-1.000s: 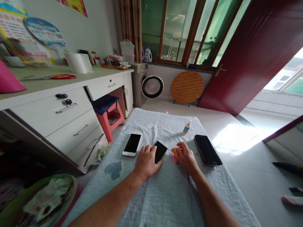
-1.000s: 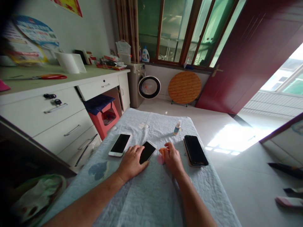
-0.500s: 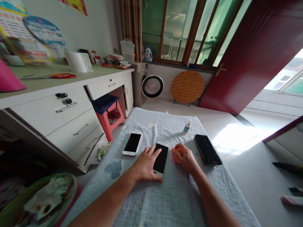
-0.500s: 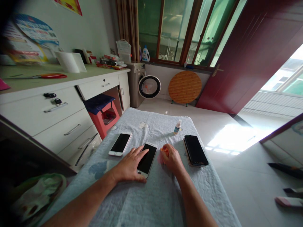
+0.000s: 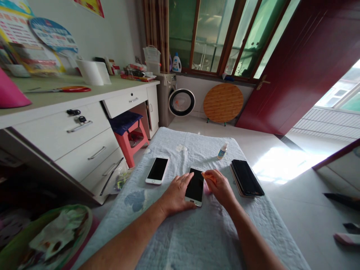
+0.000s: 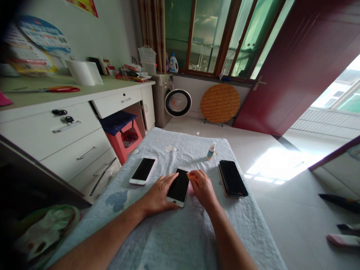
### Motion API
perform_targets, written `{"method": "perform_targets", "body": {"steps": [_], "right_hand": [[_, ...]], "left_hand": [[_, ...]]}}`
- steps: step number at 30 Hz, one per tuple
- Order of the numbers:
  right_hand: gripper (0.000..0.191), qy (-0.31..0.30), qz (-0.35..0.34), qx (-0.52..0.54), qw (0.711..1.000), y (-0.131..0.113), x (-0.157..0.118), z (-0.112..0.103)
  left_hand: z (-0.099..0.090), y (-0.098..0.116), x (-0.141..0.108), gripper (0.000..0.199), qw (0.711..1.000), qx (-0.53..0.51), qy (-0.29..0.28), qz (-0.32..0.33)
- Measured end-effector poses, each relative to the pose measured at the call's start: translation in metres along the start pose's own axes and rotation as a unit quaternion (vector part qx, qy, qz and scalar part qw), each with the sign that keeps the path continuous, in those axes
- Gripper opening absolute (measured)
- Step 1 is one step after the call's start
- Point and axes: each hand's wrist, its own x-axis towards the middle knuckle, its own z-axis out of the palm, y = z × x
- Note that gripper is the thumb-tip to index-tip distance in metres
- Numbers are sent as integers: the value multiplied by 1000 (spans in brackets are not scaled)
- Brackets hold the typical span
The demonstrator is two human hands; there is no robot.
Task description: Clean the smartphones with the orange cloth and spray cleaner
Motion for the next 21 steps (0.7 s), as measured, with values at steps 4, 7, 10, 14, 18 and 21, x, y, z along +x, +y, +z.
{"method": "perform_targets", "body": {"steps": [4,7,10,14,18,21], "right_hand": [[17,14,-8,-27,999,-2,-1,10],[19,23,6,-67,997,4,1,14],[23,7,2,-86,996,7,2,16],[23,-18,-16,-139,990,6,1,17],[29,-15,7,-145,989,6,0,18],[31,-20,17,-115,993,3,1,19]], "left_hand": [[0,1,0,100,999,-41,2,10],[-1,1,0,100,998,-64,-3,5],[1,1,-1,100,998,-65,2,6],[6,0,0,95,999,-45,14,6],[7,0,0,87,1000,-16,26,1],[7,0,-1,85,999,6,35,0]]}}
